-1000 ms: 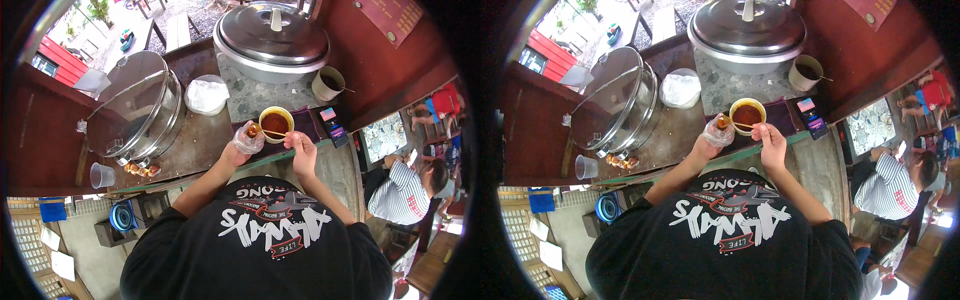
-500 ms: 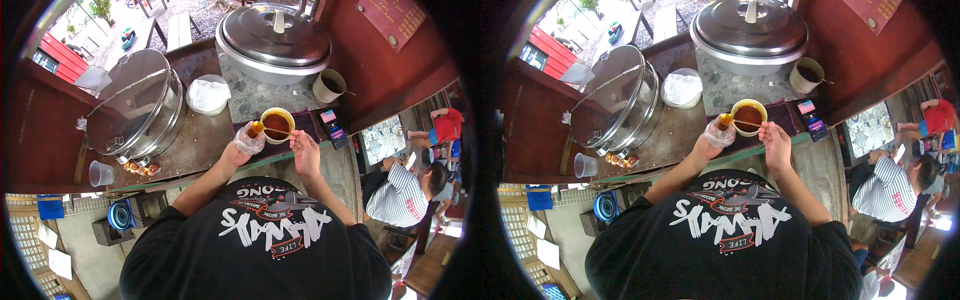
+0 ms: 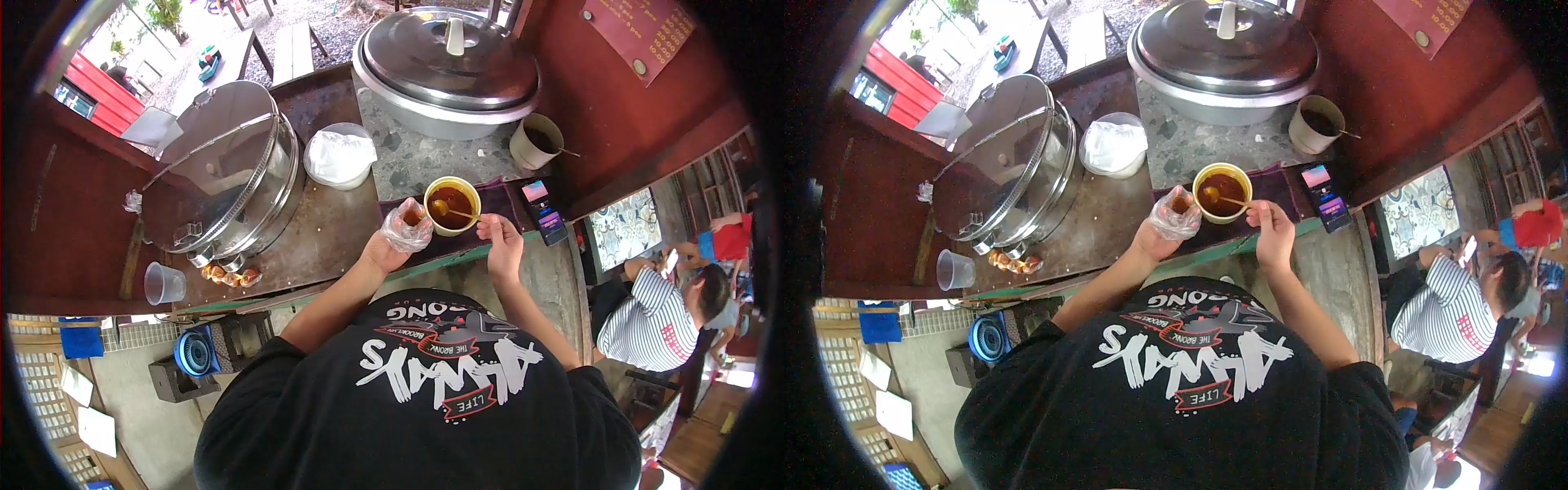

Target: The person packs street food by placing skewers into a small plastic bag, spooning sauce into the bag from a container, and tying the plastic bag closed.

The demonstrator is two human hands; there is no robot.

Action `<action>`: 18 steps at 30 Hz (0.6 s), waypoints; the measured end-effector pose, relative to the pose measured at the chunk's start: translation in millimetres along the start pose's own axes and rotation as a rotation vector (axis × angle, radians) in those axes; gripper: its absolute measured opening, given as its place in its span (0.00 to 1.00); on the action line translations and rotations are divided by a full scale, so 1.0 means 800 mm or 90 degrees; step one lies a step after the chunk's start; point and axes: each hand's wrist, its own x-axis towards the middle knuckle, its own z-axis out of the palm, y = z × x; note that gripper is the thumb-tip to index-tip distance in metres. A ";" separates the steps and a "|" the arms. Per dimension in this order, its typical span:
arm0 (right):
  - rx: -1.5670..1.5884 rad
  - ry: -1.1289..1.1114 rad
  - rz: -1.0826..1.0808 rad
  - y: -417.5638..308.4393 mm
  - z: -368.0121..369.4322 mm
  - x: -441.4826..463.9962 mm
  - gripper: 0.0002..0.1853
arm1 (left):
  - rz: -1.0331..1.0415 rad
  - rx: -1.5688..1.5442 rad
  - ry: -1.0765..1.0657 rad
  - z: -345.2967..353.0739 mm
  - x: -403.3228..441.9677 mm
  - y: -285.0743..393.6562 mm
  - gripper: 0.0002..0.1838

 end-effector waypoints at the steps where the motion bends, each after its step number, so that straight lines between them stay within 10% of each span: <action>1: 0.000 -0.011 0.006 0.003 0.000 -0.002 0.16 | 0.002 -0.002 0.005 0.001 -0.001 0.000 0.14; 18: 0.263 0.067 0.126 0.015 -0.013 -0.001 0.15 | -0.017 -0.072 -0.073 -0.043 0.008 -0.004 0.15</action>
